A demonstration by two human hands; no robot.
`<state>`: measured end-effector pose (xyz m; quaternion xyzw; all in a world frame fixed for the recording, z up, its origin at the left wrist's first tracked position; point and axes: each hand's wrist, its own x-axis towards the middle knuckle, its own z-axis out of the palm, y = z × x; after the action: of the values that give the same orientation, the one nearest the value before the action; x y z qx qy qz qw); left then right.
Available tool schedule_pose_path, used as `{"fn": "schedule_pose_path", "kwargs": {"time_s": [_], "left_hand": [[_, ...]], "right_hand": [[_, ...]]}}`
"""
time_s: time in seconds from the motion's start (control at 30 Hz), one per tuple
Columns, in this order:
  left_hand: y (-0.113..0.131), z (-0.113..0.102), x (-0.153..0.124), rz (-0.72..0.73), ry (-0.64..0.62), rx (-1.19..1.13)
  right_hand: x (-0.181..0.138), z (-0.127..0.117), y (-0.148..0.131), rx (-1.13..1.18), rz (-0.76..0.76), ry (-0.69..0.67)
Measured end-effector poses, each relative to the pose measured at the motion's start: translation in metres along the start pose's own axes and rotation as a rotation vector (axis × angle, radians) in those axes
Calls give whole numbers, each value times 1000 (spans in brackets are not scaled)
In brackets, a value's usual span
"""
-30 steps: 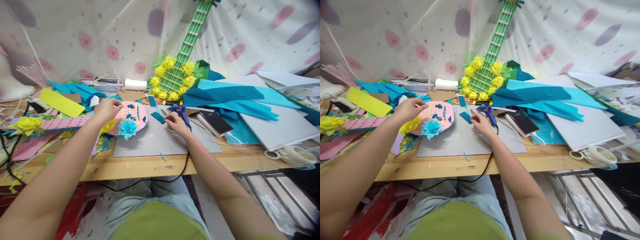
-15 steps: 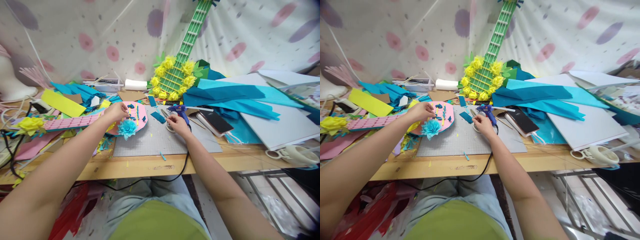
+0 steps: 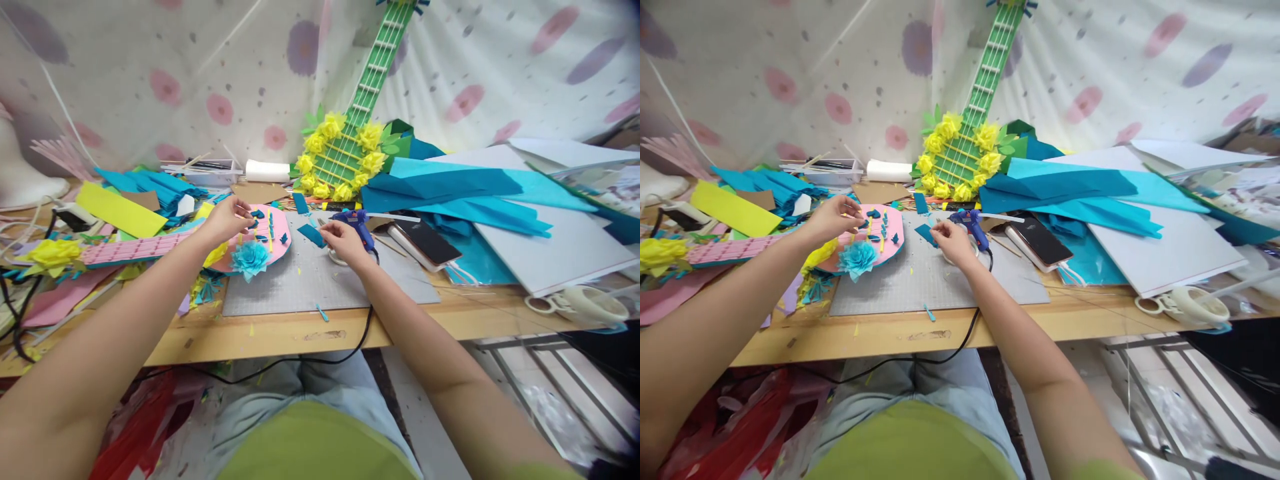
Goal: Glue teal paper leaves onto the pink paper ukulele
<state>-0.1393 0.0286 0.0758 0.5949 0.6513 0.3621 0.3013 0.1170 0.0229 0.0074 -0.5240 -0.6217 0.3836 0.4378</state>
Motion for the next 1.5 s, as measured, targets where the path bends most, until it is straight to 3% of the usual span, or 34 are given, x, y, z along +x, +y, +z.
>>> {"fn": "schedule_pose_path", "kwargs": {"time_s": [0.23,0.37,0.47,0.6,0.8,0.93,1.13,1.3,1.4,1.5], "left_hand": [[3,2,-11,47,-18,7],[1,2,-10,84,5,48],[0,2,-9,115,-7,80],[-1,1,-6,133,-35,117],[-5,1,-5,170,-44,174],[-8,-2,-3,141,-72,77],[1,-1,-9,-46,-88,-184],[8,5,-12,-90,-72,-227],[7,6,-12,-85,-41,-229],[6,5,-15,-88,-18,-232]], "right_hand": [[15,40,-55,55,-34,-148],[23,65,-75,87,54,-239],[30,78,-80,90,98,-296],[41,87,-79,-10,45,-325],[56,95,-71,-97,-39,-271],[53,93,-70,-21,-24,-210],[40,84,-74,174,55,-204],[33,75,-77,219,77,-207],[27,58,-72,164,62,-198],[15,20,-58,52,51,-181]]}}
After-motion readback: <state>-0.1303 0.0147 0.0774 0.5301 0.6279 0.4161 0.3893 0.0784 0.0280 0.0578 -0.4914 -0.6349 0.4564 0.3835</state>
